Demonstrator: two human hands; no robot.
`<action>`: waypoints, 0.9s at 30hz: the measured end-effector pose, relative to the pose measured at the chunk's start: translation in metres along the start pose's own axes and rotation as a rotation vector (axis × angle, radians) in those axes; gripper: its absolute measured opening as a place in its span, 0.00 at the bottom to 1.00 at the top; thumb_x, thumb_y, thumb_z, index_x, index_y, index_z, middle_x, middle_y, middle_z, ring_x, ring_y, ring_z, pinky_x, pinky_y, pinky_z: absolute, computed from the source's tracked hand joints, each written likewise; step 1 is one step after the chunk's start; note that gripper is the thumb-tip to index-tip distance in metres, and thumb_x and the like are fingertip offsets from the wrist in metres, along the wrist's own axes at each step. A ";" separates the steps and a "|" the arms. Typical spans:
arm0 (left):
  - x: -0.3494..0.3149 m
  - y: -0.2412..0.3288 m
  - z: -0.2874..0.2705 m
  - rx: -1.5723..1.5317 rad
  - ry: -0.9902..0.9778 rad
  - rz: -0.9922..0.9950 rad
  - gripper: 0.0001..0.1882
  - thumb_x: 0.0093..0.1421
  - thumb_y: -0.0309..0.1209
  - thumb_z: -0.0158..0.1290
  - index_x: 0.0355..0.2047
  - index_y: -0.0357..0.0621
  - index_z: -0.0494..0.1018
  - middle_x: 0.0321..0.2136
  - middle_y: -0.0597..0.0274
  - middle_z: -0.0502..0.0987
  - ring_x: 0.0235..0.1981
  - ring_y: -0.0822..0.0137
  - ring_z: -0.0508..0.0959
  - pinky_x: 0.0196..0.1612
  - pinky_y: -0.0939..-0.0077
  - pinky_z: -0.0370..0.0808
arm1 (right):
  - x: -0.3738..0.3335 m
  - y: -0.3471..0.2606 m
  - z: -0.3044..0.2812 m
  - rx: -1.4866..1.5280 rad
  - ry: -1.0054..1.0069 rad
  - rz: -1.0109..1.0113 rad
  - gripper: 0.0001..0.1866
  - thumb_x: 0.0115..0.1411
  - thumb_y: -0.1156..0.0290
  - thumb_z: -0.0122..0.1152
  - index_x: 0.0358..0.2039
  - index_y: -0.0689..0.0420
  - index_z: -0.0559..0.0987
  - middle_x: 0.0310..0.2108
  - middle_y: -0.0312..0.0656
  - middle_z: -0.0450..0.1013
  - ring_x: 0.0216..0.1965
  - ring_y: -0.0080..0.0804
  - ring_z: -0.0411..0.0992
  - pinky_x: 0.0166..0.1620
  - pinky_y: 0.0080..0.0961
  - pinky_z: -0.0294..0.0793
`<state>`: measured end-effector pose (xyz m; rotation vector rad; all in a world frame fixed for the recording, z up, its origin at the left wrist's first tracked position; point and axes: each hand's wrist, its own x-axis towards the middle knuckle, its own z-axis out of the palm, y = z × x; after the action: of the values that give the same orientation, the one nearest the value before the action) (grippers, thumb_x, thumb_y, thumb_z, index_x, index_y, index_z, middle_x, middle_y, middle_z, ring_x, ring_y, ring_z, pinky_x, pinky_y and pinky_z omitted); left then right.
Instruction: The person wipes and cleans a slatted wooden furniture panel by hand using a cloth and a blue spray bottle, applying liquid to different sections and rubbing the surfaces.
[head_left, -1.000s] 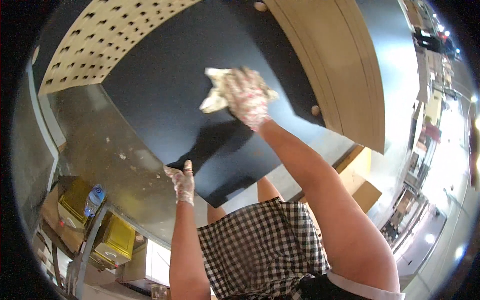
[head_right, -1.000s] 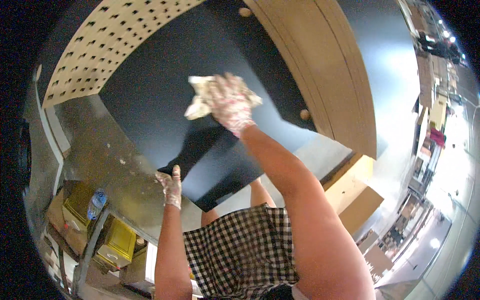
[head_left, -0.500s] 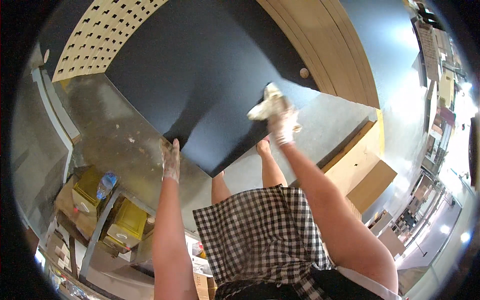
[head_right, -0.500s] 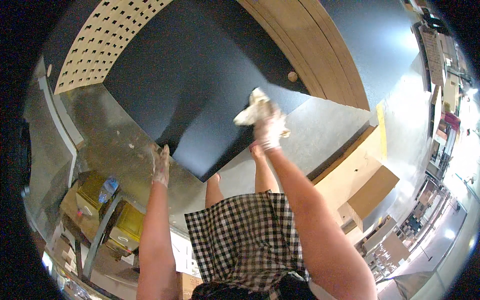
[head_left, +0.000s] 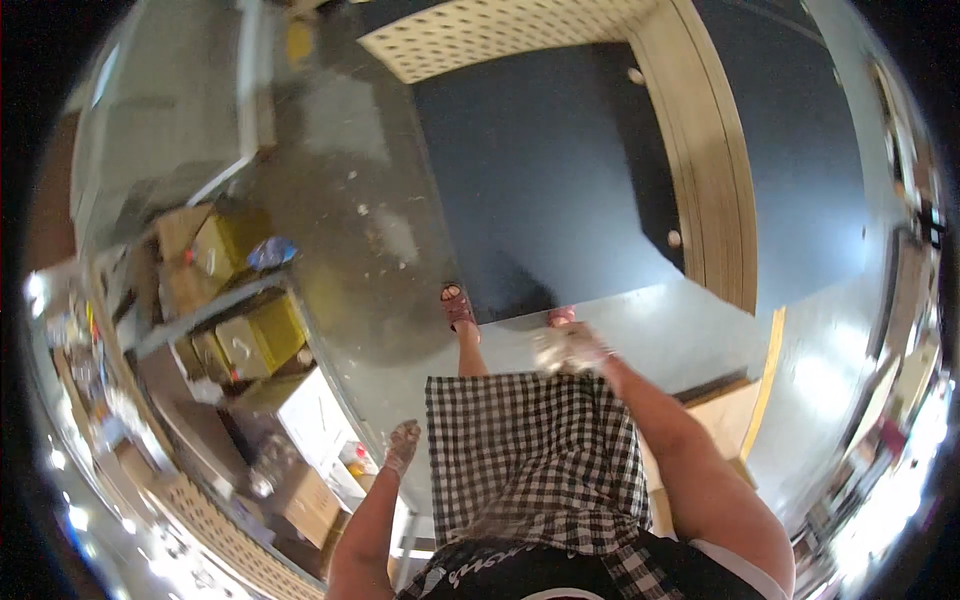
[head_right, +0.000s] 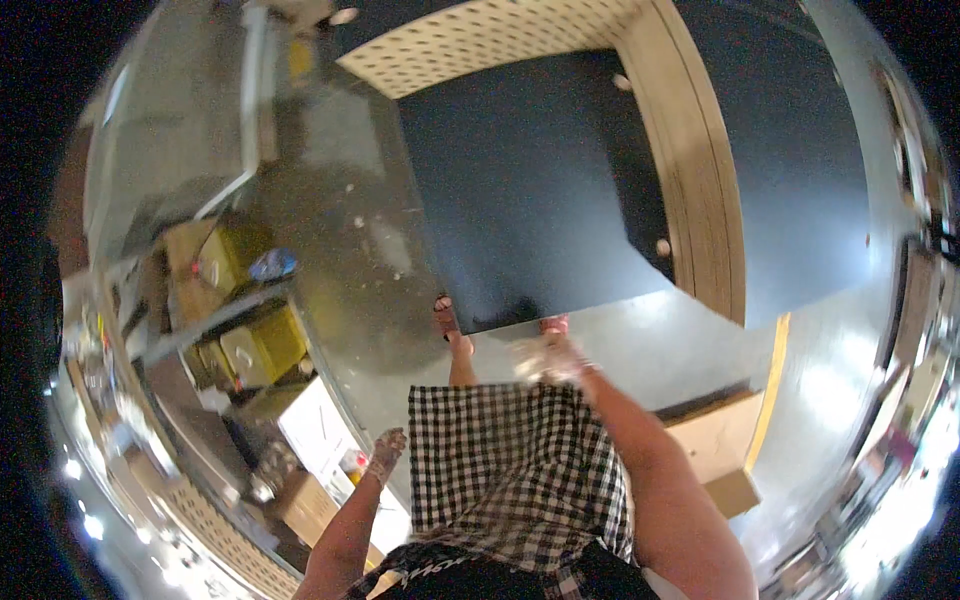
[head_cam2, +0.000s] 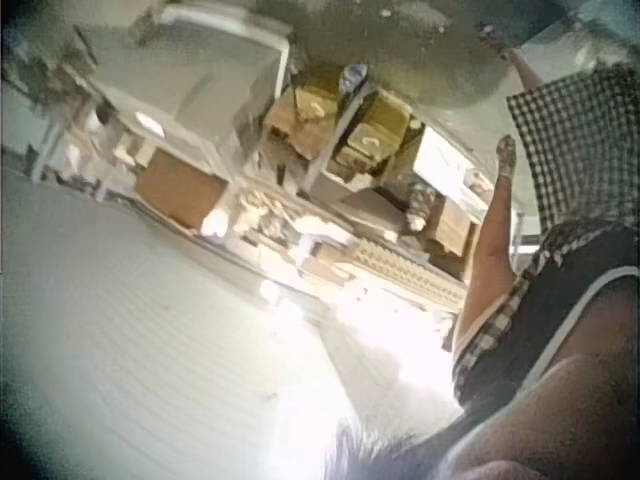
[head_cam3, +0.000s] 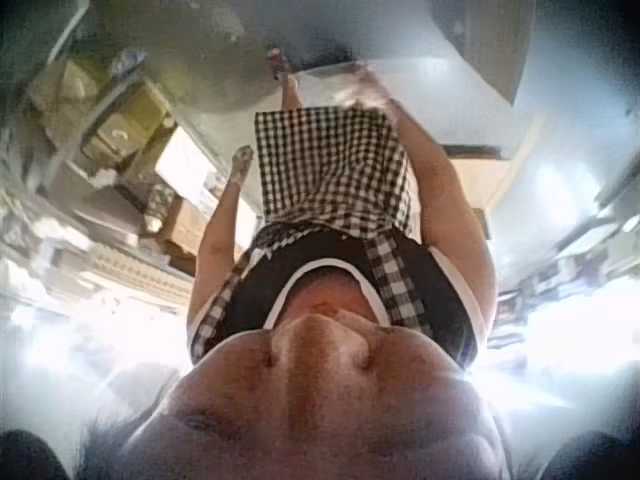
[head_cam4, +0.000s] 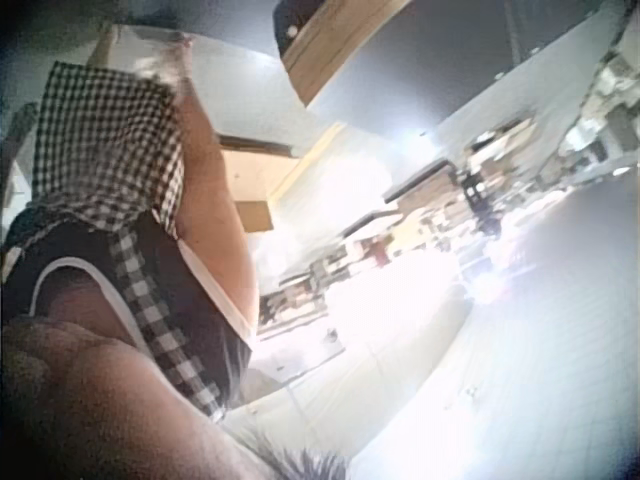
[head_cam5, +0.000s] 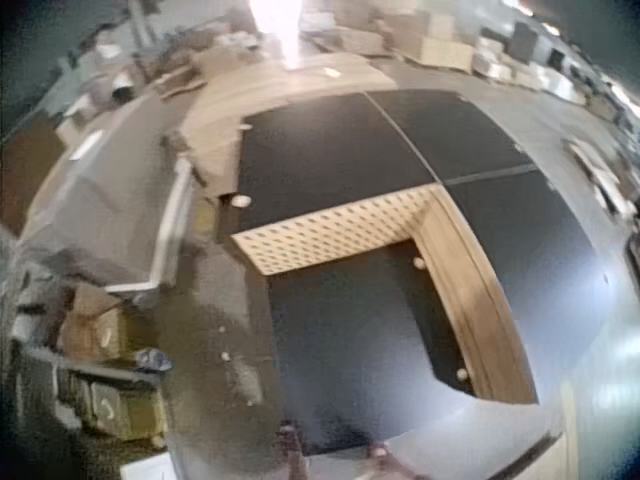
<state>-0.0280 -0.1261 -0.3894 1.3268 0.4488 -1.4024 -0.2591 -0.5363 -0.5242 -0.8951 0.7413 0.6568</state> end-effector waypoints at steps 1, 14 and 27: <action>-0.042 0.001 0.002 0.221 0.307 -0.163 0.17 0.57 0.33 0.43 0.43 0.34 0.64 0.31 0.64 0.70 0.31 0.75 0.67 0.34 0.87 0.66 | -0.018 -0.033 -0.015 0.085 0.020 0.076 0.22 0.51 0.67 0.53 0.49 0.51 0.65 0.39 0.51 0.68 0.37 0.32 0.69 0.36 0.24 0.75; -0.138 0.076 0.190 0.290 0.465 0.462 0.14 0.58 0.32 0.45 0.42 0.39 0.68 0.36 0.55 0.73 0.38 0.66 0.72 0.43 0.75 0.68 | -0.129 -0.292 -0.007 -0.327 0.410 0.083 0.21 0.45 0.68 0.53 0.41 0.62 0.72 0.36 0.43 0.71 0.39 0.33 0.69 0.38 0.25 0.70; -0.397 0.124 0.007 -0.051 1.061 1.201 0.11 0.55 0.23 0.44 0.40 0.40 0.68 0.37 0.56 0.73 0.39 0.64 0.73 0.42 0.72 0.70 | -0.073 -0.396 0.548 -0.611 -0.381 -0.544 0.16 0.45 0.72 0.54 0.35 0.64 0.73 0.33 0.38 0.71 0.33 0.26 0.68 0.37 0.20 0.68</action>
<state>-0.0149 0.0005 0.0066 1.7470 0.2396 0.3535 0.1588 -0.2645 -0.0615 -1.4097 -0.0753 0.5414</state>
